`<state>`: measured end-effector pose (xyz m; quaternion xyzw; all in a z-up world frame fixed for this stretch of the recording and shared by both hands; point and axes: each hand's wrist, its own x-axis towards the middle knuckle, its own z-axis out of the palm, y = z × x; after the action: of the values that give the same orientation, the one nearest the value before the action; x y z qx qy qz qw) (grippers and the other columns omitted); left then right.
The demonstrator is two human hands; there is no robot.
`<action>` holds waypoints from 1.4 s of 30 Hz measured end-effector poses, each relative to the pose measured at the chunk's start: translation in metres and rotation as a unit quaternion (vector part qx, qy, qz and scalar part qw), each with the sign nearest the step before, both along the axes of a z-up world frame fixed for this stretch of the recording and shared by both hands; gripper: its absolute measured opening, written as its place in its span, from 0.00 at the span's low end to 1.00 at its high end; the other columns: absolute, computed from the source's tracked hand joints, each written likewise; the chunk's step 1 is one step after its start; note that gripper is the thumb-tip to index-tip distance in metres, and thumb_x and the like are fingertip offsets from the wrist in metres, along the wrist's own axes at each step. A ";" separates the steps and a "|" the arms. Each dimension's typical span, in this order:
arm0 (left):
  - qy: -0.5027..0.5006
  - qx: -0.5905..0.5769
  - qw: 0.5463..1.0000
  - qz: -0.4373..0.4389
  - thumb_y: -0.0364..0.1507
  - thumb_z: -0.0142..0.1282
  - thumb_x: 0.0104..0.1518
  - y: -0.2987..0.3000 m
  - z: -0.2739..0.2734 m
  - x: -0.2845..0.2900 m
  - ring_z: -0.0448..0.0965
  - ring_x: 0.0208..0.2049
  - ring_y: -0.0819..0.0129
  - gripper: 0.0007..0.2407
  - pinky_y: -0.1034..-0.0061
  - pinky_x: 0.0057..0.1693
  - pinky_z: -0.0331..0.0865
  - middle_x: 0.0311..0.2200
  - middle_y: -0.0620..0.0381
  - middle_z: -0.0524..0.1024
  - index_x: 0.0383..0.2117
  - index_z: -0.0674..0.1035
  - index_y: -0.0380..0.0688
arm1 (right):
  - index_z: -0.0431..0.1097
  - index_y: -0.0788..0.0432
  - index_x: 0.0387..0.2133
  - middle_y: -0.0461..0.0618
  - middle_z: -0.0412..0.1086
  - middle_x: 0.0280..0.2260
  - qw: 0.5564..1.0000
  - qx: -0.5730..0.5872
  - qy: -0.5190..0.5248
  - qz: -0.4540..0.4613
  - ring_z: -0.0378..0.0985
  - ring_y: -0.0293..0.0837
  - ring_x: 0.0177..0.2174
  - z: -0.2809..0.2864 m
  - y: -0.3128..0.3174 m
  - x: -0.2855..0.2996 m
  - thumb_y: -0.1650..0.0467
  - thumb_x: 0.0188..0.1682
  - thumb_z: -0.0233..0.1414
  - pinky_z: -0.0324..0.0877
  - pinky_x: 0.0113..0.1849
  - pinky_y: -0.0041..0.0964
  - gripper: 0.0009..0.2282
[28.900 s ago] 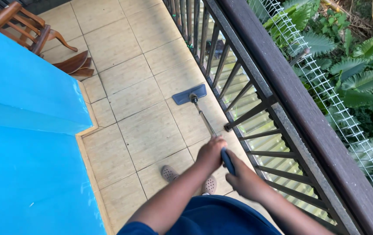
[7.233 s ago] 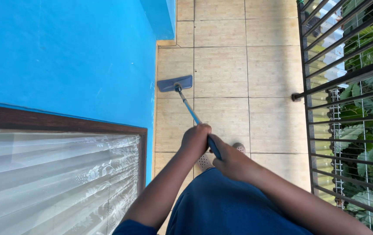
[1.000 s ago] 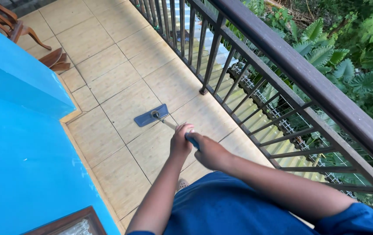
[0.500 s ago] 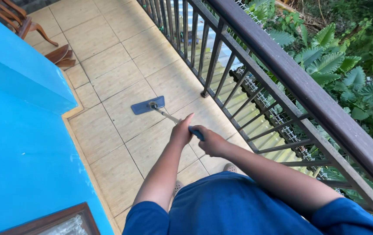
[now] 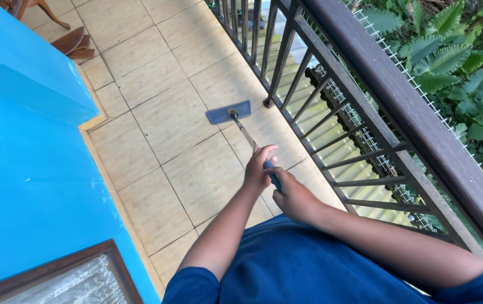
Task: Mopping the tiled floor of a balcony.
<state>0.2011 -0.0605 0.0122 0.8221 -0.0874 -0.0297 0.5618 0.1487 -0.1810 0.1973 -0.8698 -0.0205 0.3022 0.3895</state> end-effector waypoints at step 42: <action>0.106 0.166 0.969 -0.150 0.14 0.55 0.45 -0.036 -0.060 0.137 0.59 0.69 0.45 0.18 0.51 0.72 0.60 0.65 0.68 0.68 0.36 0.80 0.60 | 0.53 0.46 0.63 0.67 0.61 0.55 0.996 -0.032 0.011 -0.087 0.71 0.74 0.51 -0.064 -0.037 0.089 0.71 0.49 0.44 0.70 0.52 0.63 0.25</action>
<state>0.3386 -0.0966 -0.0481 0.8734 -0.1436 -0.2151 0.4127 0.2375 -0.2184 0.1329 -0.8770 0.0698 0.2772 0.3862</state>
